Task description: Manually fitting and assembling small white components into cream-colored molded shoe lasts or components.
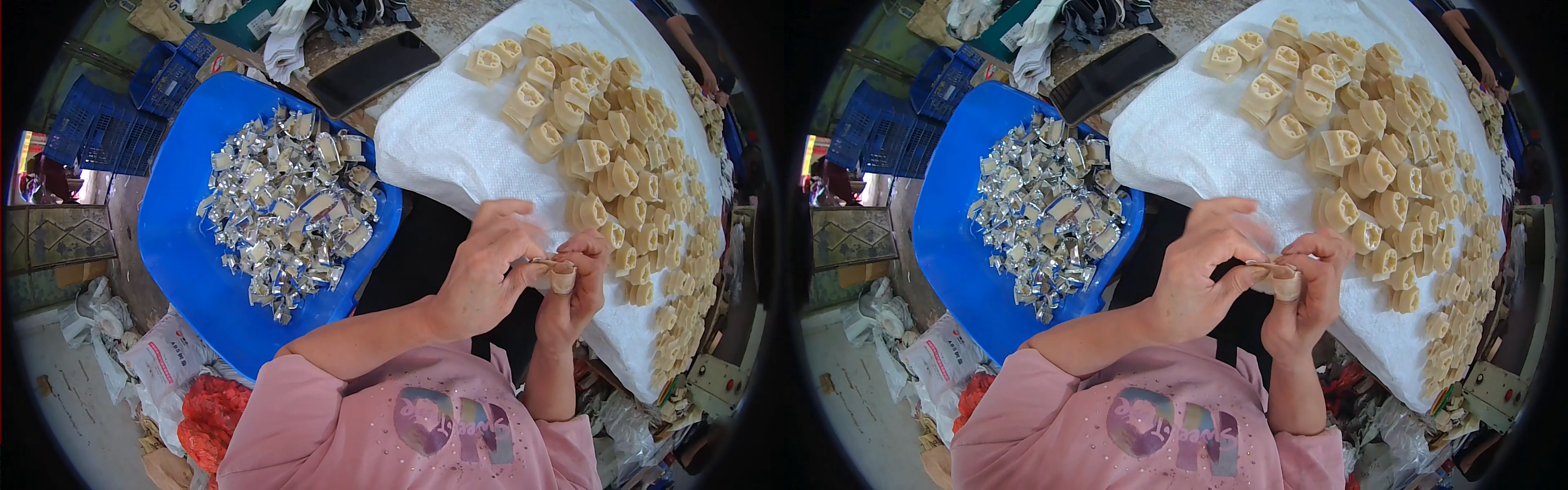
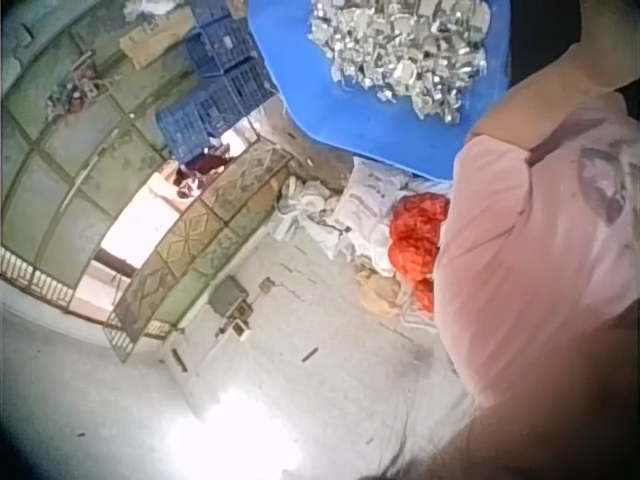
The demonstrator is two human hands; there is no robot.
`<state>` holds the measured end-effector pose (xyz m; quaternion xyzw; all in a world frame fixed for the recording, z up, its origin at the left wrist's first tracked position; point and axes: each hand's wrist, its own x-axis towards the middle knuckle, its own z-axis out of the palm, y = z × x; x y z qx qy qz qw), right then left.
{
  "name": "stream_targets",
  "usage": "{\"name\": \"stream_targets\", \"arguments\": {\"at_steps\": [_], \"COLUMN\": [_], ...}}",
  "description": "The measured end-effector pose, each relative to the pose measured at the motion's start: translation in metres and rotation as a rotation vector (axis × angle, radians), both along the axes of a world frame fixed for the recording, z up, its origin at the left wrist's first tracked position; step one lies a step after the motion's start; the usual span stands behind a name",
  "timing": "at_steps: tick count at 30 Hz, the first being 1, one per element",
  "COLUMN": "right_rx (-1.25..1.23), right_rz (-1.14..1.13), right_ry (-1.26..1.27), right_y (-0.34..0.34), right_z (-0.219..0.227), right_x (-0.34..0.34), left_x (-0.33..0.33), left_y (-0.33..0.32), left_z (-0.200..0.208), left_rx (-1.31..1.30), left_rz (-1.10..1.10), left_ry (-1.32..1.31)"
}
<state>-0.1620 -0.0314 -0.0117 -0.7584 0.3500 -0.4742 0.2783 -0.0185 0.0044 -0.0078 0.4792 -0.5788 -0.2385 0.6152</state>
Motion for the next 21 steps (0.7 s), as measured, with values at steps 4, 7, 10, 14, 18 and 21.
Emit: {"name": "stream_targets", "arguments": {"at_steps": [4, 7, 10, 14, 18, 21], "right_rx": [0.276, 0.508, 0.923, 0.607, 0.156, 0.101], "right_rz": [0.223, 0.313, 0.442, 0.381, 0.341, 0.401], "right_ry": [-0.261, -0.607, -0.349, -0.303, -0.131, -0.08], "right_y": [-0.004, -0.012, -0.021, -0.018, -0.018, -0.01], "right_z": [-0.004, 0.005, 0.007, 0.009, 0.01, 0.011], "right_x": [-0.01, -0.014, -0.03, -0.029, -0.021, -0.015], "left_x": [0.009, 0.019, 0.011, 0.017, 0.017, 0.012], "left_y": [0.002, -0.002, 0.0, 0.007, 0.01, 0.011], "left_z": [-0.002, -0.004, -0.004, -0.005, -0.013, -0.014], "left_rx": [-0.01, -0.237, -0.293, -0.186, 0.123, 0.417], "left_rz": [-0.024, -0.02, -0.054, -0.17, -0.384, -0.757], "left_ry": [0.023, -0.169, -0.137, -0.026, 0.117, 0.403]}}
